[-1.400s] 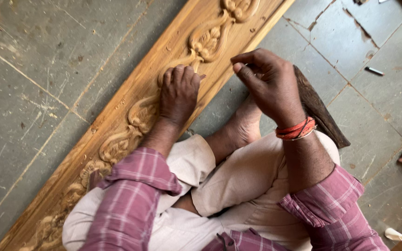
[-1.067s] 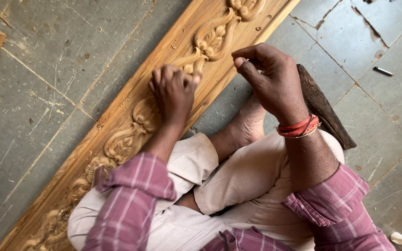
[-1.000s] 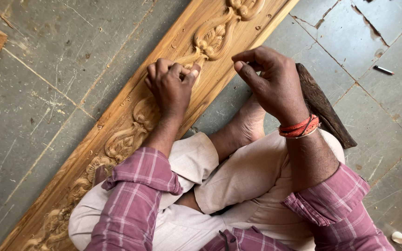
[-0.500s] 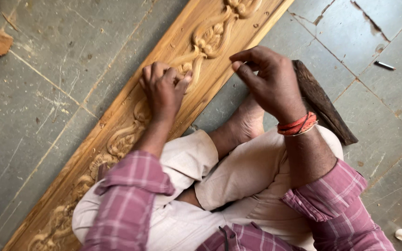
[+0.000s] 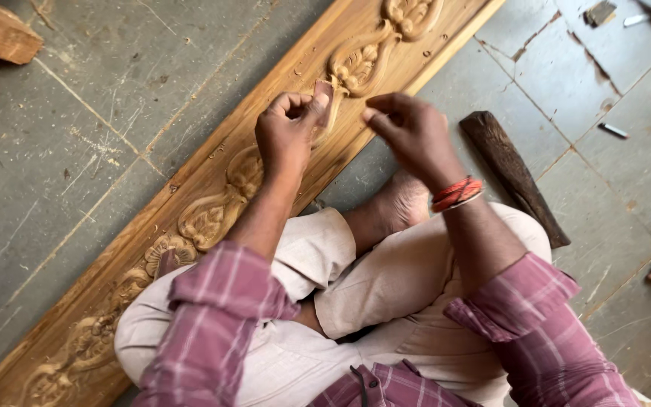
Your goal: The person sits on the floor and carves intricate floral patterns into a long wooden plank using a chisel and a wooden mallet. They repeatedly strike the chisel to shape the wood and occasionally wipe away shavings with their hand.
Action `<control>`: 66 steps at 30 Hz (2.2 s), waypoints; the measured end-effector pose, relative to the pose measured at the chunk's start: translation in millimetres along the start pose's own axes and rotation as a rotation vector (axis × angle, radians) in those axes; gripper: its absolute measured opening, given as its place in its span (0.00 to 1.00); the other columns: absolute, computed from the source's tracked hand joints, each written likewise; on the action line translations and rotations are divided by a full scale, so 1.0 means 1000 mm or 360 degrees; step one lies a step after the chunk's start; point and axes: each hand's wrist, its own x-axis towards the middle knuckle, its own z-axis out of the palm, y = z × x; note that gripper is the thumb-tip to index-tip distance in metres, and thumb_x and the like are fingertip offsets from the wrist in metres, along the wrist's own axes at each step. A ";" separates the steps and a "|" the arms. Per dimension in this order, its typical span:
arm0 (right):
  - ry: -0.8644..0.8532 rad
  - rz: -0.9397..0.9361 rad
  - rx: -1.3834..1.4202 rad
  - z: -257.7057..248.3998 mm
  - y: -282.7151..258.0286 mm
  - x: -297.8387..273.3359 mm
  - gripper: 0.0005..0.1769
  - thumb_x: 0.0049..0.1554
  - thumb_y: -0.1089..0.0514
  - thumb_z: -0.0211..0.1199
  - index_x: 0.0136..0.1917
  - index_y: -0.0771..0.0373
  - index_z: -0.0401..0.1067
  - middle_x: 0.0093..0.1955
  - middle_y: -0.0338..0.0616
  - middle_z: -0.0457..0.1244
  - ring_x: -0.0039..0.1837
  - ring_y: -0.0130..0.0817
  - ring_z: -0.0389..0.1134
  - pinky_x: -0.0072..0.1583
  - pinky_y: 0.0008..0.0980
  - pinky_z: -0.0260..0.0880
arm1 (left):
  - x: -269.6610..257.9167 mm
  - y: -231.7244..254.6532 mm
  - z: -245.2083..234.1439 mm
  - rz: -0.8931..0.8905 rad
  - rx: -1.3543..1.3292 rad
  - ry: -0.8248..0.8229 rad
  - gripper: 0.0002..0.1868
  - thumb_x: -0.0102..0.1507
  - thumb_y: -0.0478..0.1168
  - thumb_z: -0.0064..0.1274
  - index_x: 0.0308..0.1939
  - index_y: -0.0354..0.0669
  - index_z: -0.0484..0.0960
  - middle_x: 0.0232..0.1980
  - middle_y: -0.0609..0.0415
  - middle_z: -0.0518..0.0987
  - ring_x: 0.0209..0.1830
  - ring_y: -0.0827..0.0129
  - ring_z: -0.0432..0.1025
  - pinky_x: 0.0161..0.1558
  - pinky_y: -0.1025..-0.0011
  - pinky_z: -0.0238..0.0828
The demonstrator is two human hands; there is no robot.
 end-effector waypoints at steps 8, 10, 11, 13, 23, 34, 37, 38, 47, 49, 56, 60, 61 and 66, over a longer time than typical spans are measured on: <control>0.0013 -0.0477 0.0124 0.067 0.003 -0.022 0.11 0.63 0.55 0.68 0.55 0.63 0.79 0.49 0.44 0.71 0.46 0.30 0.72 0.49 0.30 0.73 | -0.053 -0.009 -0.061 0.0460 0.0658 -0.0279 0.15 0.63 0.45 0.62 0.52 0.46 0.85 0.45 0.57 0.87 0.39 0.75 0.80 0.42 0.72 0.78; 0.0057 -0.0775 -0.0508 0.060 0.006 -0.019 0.08 0.60 0.55 0.69 0.52 0.59 0.79 0.46 0.43 0.69 0.45 0.34 0.71 0.47 0.34 0.72 | -0.052 -0.008 -0.090 0.0360 0.0830 -0.0241 0.21 0.63 0.46 0.61 0.59 0.47 0.79 0.50 0.57 0.85 0.40 0.73 0.79 0.42 0.70 0.78; 0.0004 -0.0915 -0.0748 0.055 0.007 -0.013 0.08 0.59 0.55 0.69 0.51 0.57 0.80 0.44 0.43 0.68 0.46 0.36 0.70 0.47 0.36 0.71 | -0.051 -0.006 -0.106 0.0265 0.0869 -0.0176 0.26 0.63 0.46 0.60 0.64 0.48 0.75 0.53 0.57 0.84 0.39 0.72 0.79 0.41 0.69 0.78; -0.0170 -0.1138 -0.1165 0.047 0.010 0.000 0.06 0.58 0.55 0.69 0.49 0.56 0.79 0.42 0.42 0.67 0.47 0.39 0.69 0.47 0.39 0.71 | -0.041 0.000 -0.128 0.0045 0.0708 -0.0027 0.23 0.63 0.46 0.60 0.62 0.50 0.76 0.52 0.57 0.83 0.40 0.73 0.79 0.41 0.69 0.79; -0.0357 -0.1705 -0.1245 0.088 0.034 0.045 0.11 0.58 0.59 0.66 0.54 0.61 0.77 0.47 0.43 0.66 0.50 0.40 0.67 0.51 0.39 0.71 | 0.001 -0.015 -0.124 0.0625 0.0876 0.0227 0.15 0.66 0.43 0.61 0.55 0.45 0.83 0.47 0.54 0.85 0.49 0.63 0.77 0.53 0.60 0.74; -0.0269 -0.1799 -0.1475 0.078 0.043 0.047 0.12 0.56 0.57 0.65 0.53 0.63 0.75 0.56 0.49 0.67 0.60 0.46 0.69 0.61 0.43 0.71 | 0.002 -0.015 -0.120 0.0233 0.1964 -0.0187 0.12 0.61 0.44 0.58 0.41 0.39 0.84 0.51 0.43 0.79 0.52 0.53 0.75 0.52 0.53 0.72; -0.0279 -0.1721 -0.1458 0.081 0.053 0.042 0.11 0.57 0.56 0.65 0.52 0.62 0.75 0.55 0.49 0.68 0.58 0.45 0.70 0.58 0.43 0.68 | 0.002 -0.023 -0.120 0.0335 0.1861 -0.0105 0.10 0.62 0.42 0.58 0.41 0.39 0.84 0.48 0.43 0.80 0.48 0.52 0.76 0.48 0.54 0.73; -0.0344 -0.1634 -0.1437 0.084 0.055 0.041 0.10 0.59 0.56 0.66 0.52 0.61 0.76 0.54 0.48 0.68 0.56 0.44 0.69 0.57 0.44 0.68 | 0.001 -0.025 -0.121 0.0402 0.1819 -0.0037 0.10 0.61 0.42 0.58 0.40 0.39 0.85 0.47 0.44 0.80 0.48 0.51 0.76 0.46 0.53 0.74; -0.0201 -0.1707 -0.1503 0.085 0.049 0.042 0.10 0.60 0.55 0.64 0.52 0.62 0.74 0.55 0.49 0.68 0.57 0.42 0.69 0.62 0.42 0.66 | 0.001 -0.017 -0.112 0.0245 0.1944 -0.0189 0.17 0.63 0.48 0.59 0.40 0.35 0.81 0.47 0.42 0.79 0.41 0.57 0.77 0.42 0.57 0.77; -0.0305 -0.1652 -0.1508 0.091 0.045 0.043 0.10 0.62 0.54 0.64 0.53 0.62 0.75 0.54 0.49 0.68 0.56 0.43 0.69 0.60 0.44 0.66 | 0.001 -0.013 -0.115 0.0120 0.1883 -0.0291 0.24 0.65 0.57 0.58 0.41 0.35 0.80 0.47 0.41 0.78 0.41 0.57 0.77 0.42 0.57 0.77; -0.0164 -0.1682 -0.1552 0.077 0.058 0.045 0.13 0.58 0.52 0.64 0.53 0.60 0.73 0.58 0.48 0.68 0.56 0.42 0.69 0.62 0.45 0.66 | 0.005 -0.016 -0.108 0.0251 0.1967 -0.0207 0.15 0.65 0.45 0.56 0.41 0.33 0.82 0.47 0.41 0.79 0.43 0.54 0.77 0.42 0.56 0.77; -0.0368 -0.1526 -0.1364 0.091 0.048 0.053 0.13 0.62 0.50 0.67 0.53 0.59 0.73 0.55 0.46 0.67 0.56 0.44 0.69 0.62 0.45 0.66 | 0.003 -0.017 -0.117 0.0264 0.1911 -0.0168 0.12 0.65 0.43 0.56 0.40 0.35 0.83 0.48 0.41 0.79 0.44 0.54 0.78 0.44 0.56 0.77; -0.0359 -0.1586 -0.1403 0.095 0.044 0.053 0.12 0.60 0.51 0.66 0.52 0.60 0.73 0.55 0.47 0.67 0.56 0.44 0.69 0.61 0.45 0.66 | 0.001 -0.015 -0.118 0.0293 0.1939 -0.0152 0.12 0.64 0.43 0.56 0.40 0.35 0.83 0.48 0.41 0.79 0.45 0.54 0.77 0.45 0.56 0.77; -0.0223 -0.1647 -0.1550 0.077 0.049 0.050 0.08 0.60 0.57 0.64 0.52 0.60 0.73 0.57 0.45 0.67 0.56 0.40 0.69 0.60 0.40 0.67 | 0.001 -0.003 -0.108 0.0220 0.1915 -0.0229 0.22 0.63 0.54 0.59 0.41 0.35 0.83 0.48 0.40 0.78 0.47 0.52 0.76 0.45 0.53 0.75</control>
